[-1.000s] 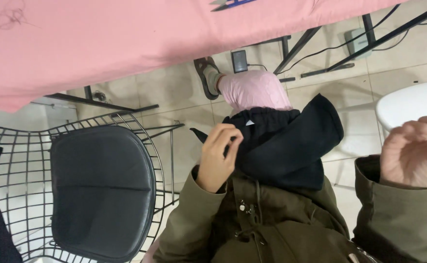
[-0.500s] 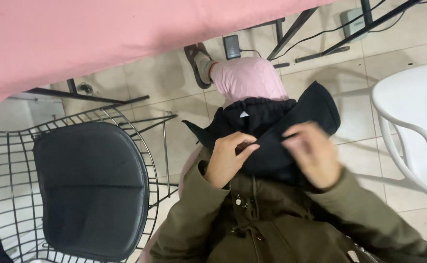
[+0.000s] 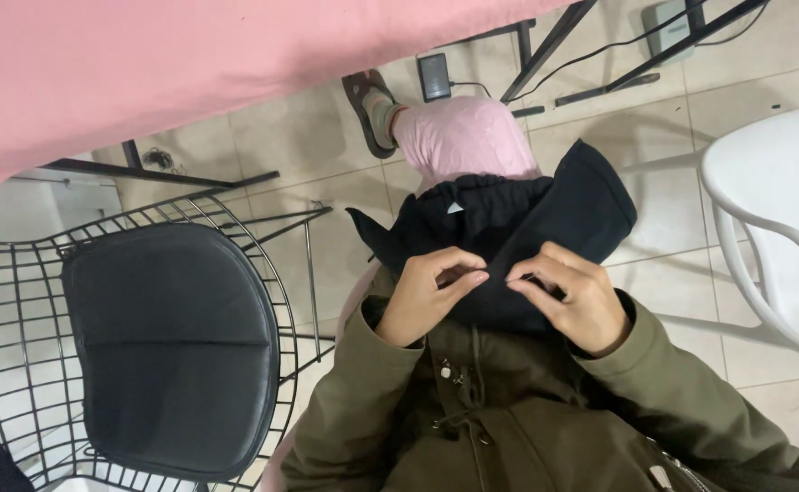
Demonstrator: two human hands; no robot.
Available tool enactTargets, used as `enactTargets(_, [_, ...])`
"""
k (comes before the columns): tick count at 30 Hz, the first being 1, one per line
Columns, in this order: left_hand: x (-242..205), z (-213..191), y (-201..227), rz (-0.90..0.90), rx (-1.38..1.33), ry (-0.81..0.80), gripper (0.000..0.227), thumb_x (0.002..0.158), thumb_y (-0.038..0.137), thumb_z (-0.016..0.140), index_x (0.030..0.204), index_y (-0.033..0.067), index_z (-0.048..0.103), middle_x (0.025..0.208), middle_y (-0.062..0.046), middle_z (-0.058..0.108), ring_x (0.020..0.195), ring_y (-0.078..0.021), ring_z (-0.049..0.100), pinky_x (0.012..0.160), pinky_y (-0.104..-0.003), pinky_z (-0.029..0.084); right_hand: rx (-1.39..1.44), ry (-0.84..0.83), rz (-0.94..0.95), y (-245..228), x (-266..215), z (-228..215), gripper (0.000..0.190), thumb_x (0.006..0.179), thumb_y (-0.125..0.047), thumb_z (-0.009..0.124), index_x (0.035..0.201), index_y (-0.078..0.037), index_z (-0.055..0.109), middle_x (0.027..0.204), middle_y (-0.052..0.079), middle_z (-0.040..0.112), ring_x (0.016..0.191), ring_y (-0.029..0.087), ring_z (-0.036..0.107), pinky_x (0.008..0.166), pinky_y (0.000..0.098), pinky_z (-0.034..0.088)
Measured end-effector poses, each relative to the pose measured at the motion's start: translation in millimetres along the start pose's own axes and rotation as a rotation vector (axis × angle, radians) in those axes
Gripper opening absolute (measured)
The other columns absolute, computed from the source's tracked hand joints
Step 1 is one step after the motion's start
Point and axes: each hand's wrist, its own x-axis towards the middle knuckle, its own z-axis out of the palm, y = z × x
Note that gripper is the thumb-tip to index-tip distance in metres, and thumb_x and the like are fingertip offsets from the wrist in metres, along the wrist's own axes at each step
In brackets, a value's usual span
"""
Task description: Hand sewing a black piece of fabric using a needle and thread.
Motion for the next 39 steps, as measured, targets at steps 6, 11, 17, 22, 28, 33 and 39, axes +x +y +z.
enactTargets(6, [4.1, -2.3, 26.2, 0.171, 0.041, -0.054, 0.012, 0.095, 0.011, 0.075, 0.103, 0.0034, 0.072, 0.109, -0.006, 0.068, 0.085, -0.0097, 0.062, 0.076, -0.025, 0.051, 0.027, 0.032, 0.075, 8.9, 7.7, -5.9, 0.011, 0.087, -0.002, 0.076, 0.097, -0.002, 0.072, 0.076, 0.005, 0.051, 0.062, 0.013, 0.049, 0.06, 0.0286, 0.042])
enactTargets(11, [7.6, 0.3, 30.8, 0.423, 0.058, -0.148, 0.009, 0.095, 0.007, 0.072, 0.098, 0.0053, 0.064, 0.13, -0.009, 0.07, 0.11, -0.0223, 0.064, 0.099, -0.034, 0.051, 0.099, 0.037, 0.116, 20.9, 10.0, -1.7, 0.01, 0.088, 0.0, 0.073, 0.097, -0.002, 0.07, 0.077, 0.004, 0.05, 0.066, 0.013, 0.047, 0.061, 0.028, 0.042])
enactTargets(17, [9.2, 4.4, 13.7, 0.297, -0.027, -0.205, 0.007, 0.099, 0.006, 0.07, 0.101, 0.0031, 0.064, 0.117, -0.007, 0.076, 0.106, -0.0191, 0.071, 0.097, -0.032, 0.055, 0.087, 0.081, 0.08, 14.9, 14.1, 2.5, 0.01, 0.088, 0.001, 0.072, 0.097, -0.001, 0.069, 0.079, 0.005, 0.052, 0.069, 0.015, 0.051, 0.064, 0.0283, 0.043])
enactTargets(22, [8.4, 7.2, 4.5, 0.233, -0.173, -0.211, 0.007, 0.099, 0.003, 0.069, 0.104, -0.0003, 0.065, 0.119, -0.011, 0.076, 0.108, -0.0171, 0.072, 0.094, -0.029, 0.058, 0.214, 0.131, 0.146, 27.5, 2.2, -10.8, 0.012, 0.099, -0.001, 0.064, 0.109, 0.0, 0.058, 0.089, 0.005, 0.064, 0.08, 0.013, 0.063, 0.075, 0.0245, 0.051])
enactTargets(28, [8.3, 8.8, 1.3, 0.205, -0.255, -0.225, 0.007, 0.101, 0.001, 0.068, 0.106, -0.0023, 0.066, 0.119, -0.014, 0.076, 0.11, -0.017, 0.072, 0.094, -0.029, 0.058, -0.142, -0.012, -0.383, 14.0, 25.5, -34.5, 0.016, 0.087, -0.007, 0.072, 0.102, -0.004, 0.071, 0.104, 0.007, 0.073, 0.098, 0.024, 0.072, 0.084, 0.0344, 0.056])
enactTargets(33, [7.9, 9.6, 1.6, 0.18, -0.303, -0.226, 0.007, 0.101, 0.0, 0.067, 0.107, -0.0032, 0.066, 0.118, -0.015, 0.075, 0.111, -0.0176, 0.072, 0.098, -0.03, 0.058, -0.281, -0.001, -0.532, 7.5, 35.9, -38.4, 0.026, 0.082, -0.011, 0.075, 0.107, -0.006, 0.075, 0.109, 0.004, 0.076, 0.101, 0.021, 0.072, 0.083, 0.0331, 0.056])
enactTargets(39, [7.4, 10.8, -2.1, 0.134, -0.265, -0.211, 0.007, 0.1, 0.001, 0.068, 0.106, -0.0034, 0.068, 0.115, -0.014, 0.077, 0.104, -0.016, 0.071, 0.093, -0.029, 0.059, -0.328, 0.027, -0.57, 9.0, 33.9, -39.2, 0.036, 0.075, -0.005, 0.076, 0.111, -0.009, 0.078, 0.088, 0.002, 0.07, 0.086, 0.018, 0.069, 0.075, 0.0317, 0.057])
